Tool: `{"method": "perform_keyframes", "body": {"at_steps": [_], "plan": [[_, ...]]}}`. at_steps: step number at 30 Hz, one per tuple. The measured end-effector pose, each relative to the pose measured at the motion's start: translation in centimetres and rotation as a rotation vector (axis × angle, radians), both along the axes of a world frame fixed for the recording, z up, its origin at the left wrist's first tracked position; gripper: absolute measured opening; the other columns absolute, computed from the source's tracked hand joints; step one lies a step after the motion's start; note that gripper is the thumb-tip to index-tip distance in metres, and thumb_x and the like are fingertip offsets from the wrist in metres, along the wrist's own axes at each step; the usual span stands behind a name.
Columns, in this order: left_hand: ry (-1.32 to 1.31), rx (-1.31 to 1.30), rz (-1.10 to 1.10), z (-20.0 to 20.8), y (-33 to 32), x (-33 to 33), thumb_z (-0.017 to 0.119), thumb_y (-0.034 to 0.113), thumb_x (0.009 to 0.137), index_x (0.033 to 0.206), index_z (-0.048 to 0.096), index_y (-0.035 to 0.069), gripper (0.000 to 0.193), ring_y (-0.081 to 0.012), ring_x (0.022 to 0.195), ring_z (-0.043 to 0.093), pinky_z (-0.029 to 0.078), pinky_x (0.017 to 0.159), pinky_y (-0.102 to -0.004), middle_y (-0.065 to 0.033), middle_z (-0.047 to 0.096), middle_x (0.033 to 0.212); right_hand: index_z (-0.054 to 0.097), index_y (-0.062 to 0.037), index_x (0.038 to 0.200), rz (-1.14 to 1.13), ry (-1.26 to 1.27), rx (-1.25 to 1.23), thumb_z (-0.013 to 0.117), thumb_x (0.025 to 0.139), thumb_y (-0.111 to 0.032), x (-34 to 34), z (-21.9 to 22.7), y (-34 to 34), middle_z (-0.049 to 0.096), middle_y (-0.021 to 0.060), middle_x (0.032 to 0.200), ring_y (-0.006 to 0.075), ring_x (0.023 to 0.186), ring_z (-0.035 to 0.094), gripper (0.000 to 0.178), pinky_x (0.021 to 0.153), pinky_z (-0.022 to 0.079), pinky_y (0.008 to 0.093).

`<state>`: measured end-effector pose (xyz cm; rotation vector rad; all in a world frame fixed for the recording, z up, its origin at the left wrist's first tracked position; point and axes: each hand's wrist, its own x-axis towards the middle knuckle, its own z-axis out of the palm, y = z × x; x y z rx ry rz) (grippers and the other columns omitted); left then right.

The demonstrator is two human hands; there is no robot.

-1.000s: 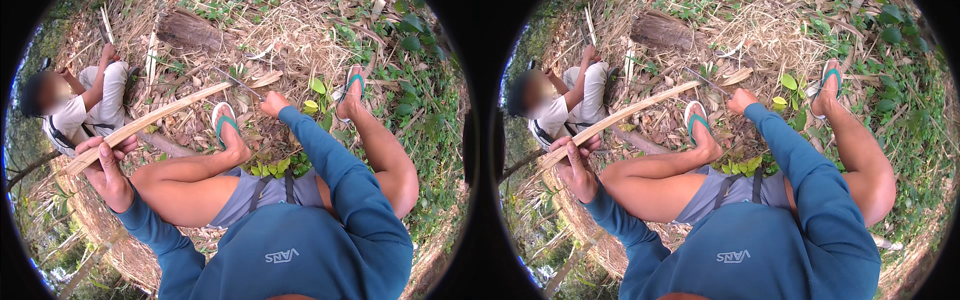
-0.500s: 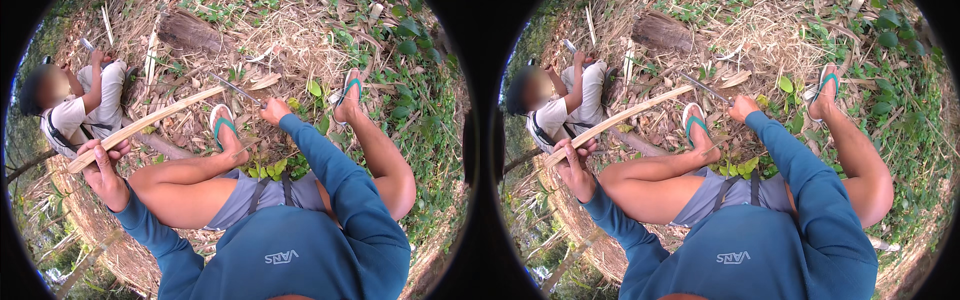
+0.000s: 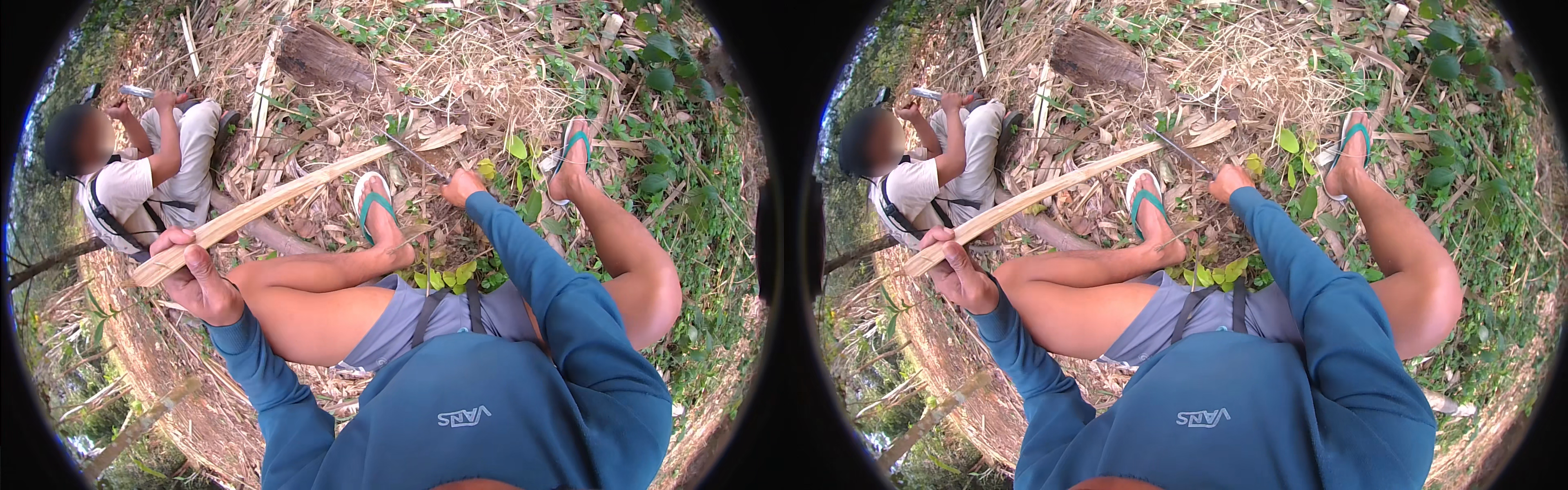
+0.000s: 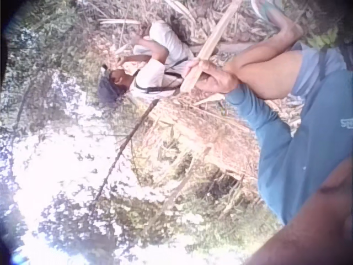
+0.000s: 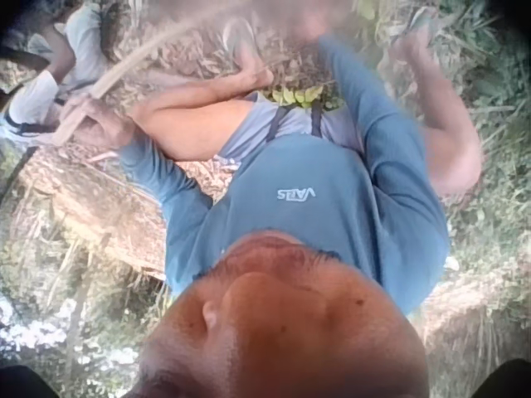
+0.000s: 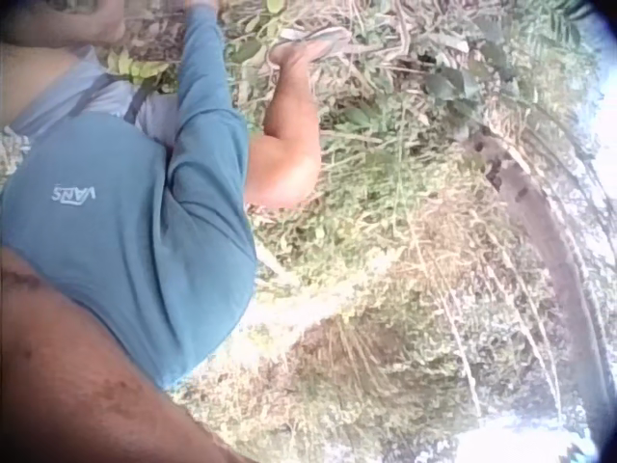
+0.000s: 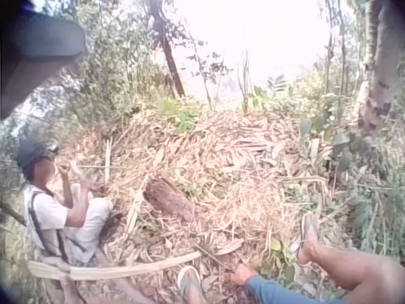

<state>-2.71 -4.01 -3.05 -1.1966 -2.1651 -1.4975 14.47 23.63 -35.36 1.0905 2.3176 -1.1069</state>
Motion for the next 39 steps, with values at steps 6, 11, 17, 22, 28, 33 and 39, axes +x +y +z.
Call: {"method": "perform_keyframes", "body": {"at_steps": [6, 11, 17, 22, 28, 33, 39], "plan": [[-0.266, 0.011, -0.05, 0.2, 0.5, 0.4, 0.048, 0.017, 0.1, 0.109, 0.045, 0.002, 0.018, -0.0213, 0.078, 0.058, 0.052, 0.07, -0.0342, -0.0087, 0.046, 0.095, 0.069, 0.0036, 0.086, 0.11, 0.15, -0.025, 0.06, 0.077, -0.038, -2.4, 4.7, 0.0, 0.067, 0.0273, 0.084, 0.04, 0.086, 0.066, 0.044, 0.081, 0.052, 0.0449], [-0.208, 0.106, -0.007, 0.9, 0.1, -0.1, 0.048, 0.021, 0.101, 0.109, 0.046, 0.002, 0.021, -0.0221, 0.071, 0.06, 0.052, 0.065, -0.0329, -0.0084, 0.049, 0.091, 0.07, 0.0029, 0.095, -0.019, 0.024, 0.052, 0.064, 0.078, -0.035, -0.5, -0.3, -0.4, 0.066, 0.0296, 0.097, 0.0413, 0.097, 0.064, 0.041, 0.086, 0.051, 0.044], [-0.271, 0.108, 0.063, 0.9, -0.8, -0.7, 0.05, 0.02, 0.101, 0.104, 0.044, 0.002, 0.019, -0.0196, 0.068, 0.061, 0.054, 0.063, -0.0322, -0.0085, 0.051, 0.085, 0.068, 0.0042, 0.082, -0.095, -0.048, -0.453, 0.065, 0.079, -0.04, -1.5, -0.4, 2.4, 0.066, 0.0182, 0.07, 0.0276, 0.064, 0.067, 0.044, 0.066, 0.053, 0.0366], [-0.357, 0.082, 0.027, 0.4, 0.2, -0.3, 0.053, 0.017, 0.099, 0.104, 0.045, 0.002, 0.018, -0.0215, 0.07, 0.065, 0.056, 0.065, -0.0323, -0.0099, 0.056, 0.087, 0.06, 0.0005, 0.068, -0.161, 0.407, -0.445, 0.07, 0.078, -0.046, -4.3, 8.3, -2.1, 0.057, 0.0088, 0.055, 0.0204, 0.053, 0.059, 0.048, 0.055, 0.047, 0.0348], [-0.301, 0.028, 0.08, 1.1, 0.9, 0.3, 0.056, 0.02, 0.098, 0.1, 0.049, 0.003, 0.018, -0.0202, 0.068, 0.064, 0.056, 0.061, -0.0326, -0.0071, 0.054, 0.08, 0.061, -0.0016, 0.077, 0.082, 0.862, -0.313, 0.072, 0.081, -0.033, -4.8, 18.6, -7.1, 0.052, 0.0041, 0.054, 0.0126, 0.045, 0.049, 0.034, 0.047, 0.04, 0.0328], [-0.303, 0.009, 0.027, 0.9, 0.6, 0.4, 0.055, 0.017, 0.098, 0.101, 0.05, 0.003, 0.016, -0.0203, 0.068, 0.065, 0.056, 0.062, -0.0305, -0.0074, 0.055, 0.08, 0.063, -0.0036, 0.078, 0.17, 0.838, -0.2, 0.073, 0.078, -0.03, -3.7, 18.7, -8.6, 0.053, 0.0122, 0.052, 0.0253, 0.047, 0.056, 0.028, 0.049, 0.043, 0.0366], [-0.286, -0.046, 0.032, 0.9, 0.4, 0.7, 0.055, 0.017, 0.098, 0.105, 0.049, 0.002, 0.017, -0.0213, 0.069, 0.065, 0.057, 0.064, -0.0336, -0.0067, 0.054, 0.073, 0.064, 0.0, 0.081, 0.145, 0.878, -0.163, 0.071, 0.073, -0.022, -3.8, 15.6, -9.0, 0.056, 0.0159, 0.056, 0.0313, 0.051, 0.06, 0.025, 0.052, 0.047, 0.0382]]}}
